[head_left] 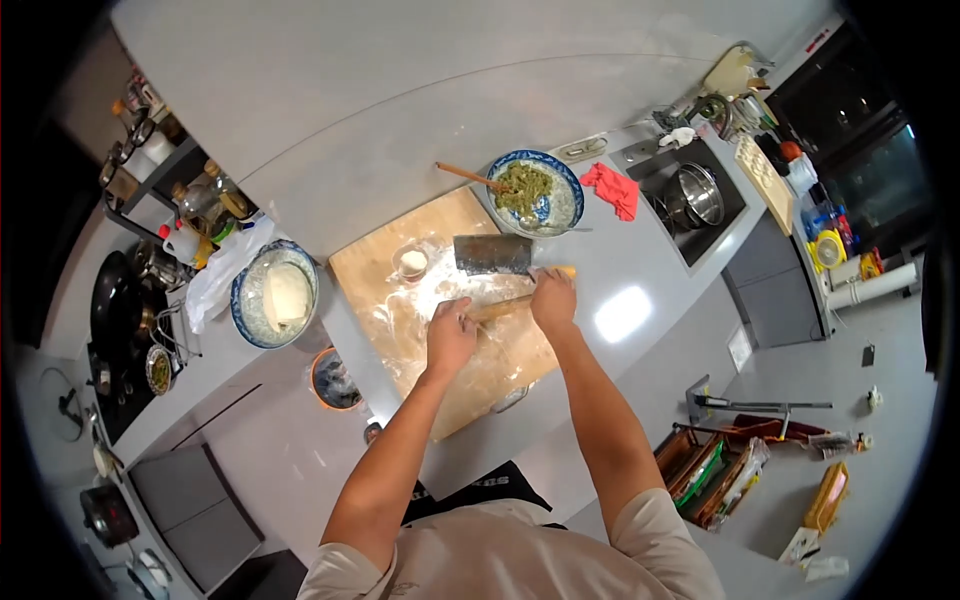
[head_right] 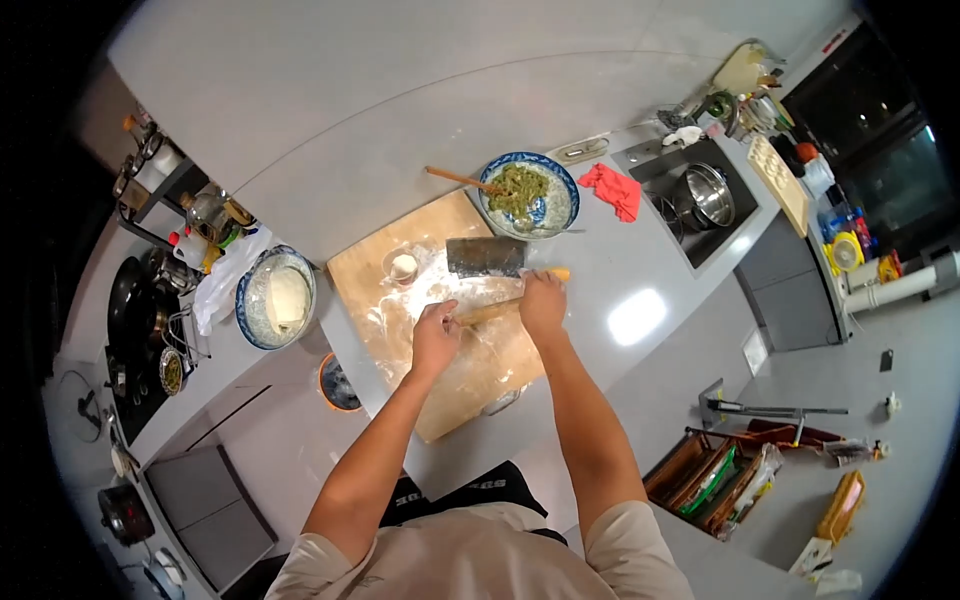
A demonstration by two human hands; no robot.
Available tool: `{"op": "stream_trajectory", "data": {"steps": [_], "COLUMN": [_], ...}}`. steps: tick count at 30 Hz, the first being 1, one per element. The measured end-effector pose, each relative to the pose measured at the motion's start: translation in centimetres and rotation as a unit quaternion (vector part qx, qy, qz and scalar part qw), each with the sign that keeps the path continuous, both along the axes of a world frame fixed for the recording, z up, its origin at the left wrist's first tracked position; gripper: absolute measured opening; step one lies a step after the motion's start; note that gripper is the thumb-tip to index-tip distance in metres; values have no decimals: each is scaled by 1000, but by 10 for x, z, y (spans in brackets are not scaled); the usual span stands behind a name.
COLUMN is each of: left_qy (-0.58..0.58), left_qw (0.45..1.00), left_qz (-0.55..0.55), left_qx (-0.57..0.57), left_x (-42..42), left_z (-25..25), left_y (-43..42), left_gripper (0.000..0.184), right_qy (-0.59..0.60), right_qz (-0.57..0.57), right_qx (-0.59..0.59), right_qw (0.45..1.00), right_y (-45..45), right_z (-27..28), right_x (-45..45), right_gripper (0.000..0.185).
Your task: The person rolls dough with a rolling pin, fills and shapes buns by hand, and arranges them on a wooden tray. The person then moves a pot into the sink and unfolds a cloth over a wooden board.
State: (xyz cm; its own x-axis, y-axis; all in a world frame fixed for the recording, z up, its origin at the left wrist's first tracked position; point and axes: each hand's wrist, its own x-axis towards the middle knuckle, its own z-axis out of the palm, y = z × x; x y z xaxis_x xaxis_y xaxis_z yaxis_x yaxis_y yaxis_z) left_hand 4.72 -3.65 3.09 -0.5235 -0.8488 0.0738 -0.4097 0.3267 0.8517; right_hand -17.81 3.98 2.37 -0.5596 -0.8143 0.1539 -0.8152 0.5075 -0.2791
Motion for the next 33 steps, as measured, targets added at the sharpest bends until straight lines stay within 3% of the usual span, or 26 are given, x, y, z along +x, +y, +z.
{"op": "stream_trajectory", "data": {"steps": [2, 6, 8, 15, 20, 24, 27, 30, 33], "left_qy": [-4, -15, -25, -30, -14, 16, -22, -33, -37], "left_qw": [1000, 999, 997, 993, 988, 980, 966, 958, 946], "left_qz": [18, 51, 71, 109, 151, 195, 236, 255, 316], "left_qx": [-5, -12, -8, -19, -31, -28, -102, -124, -52], "left_x": [-14, -19, -20, -18, 8, 54, 106, 163, 213], "left_z": [-5, -10, -7, 0, 14, 27, 30, 15, 17], "left_y": [4, 9, 8, 9, 10, -1, -19, -44, -69], "left_gripper": [37, 36, 35, 31, 30, 28, 29, 28, 29], "right_qy": [89, 110, 81, 128, 34, -40, -78, -168, -323], "right_qz": [33, 95, 151, 295, 206, 132, 121, 197, 194], "right_qx": [6, 59, 143, 79, 87, -4, -24, -123, -51], "right_qw": [996, 988, 975, 944, 974, 990, 989, 958, 925], "right_y": [-5, -20, -26, -5, 15, 39, 44, 29, -4], "right_z": [-9, -22, -11, 65, 87, 105, 108, 72, 84], "right_x": [-26, -58, -67, -46, -17, 23, 65, 115, 188], "right_gripper": [28, 29, 32, 31, 30, 28, 26, 26, 29]}}
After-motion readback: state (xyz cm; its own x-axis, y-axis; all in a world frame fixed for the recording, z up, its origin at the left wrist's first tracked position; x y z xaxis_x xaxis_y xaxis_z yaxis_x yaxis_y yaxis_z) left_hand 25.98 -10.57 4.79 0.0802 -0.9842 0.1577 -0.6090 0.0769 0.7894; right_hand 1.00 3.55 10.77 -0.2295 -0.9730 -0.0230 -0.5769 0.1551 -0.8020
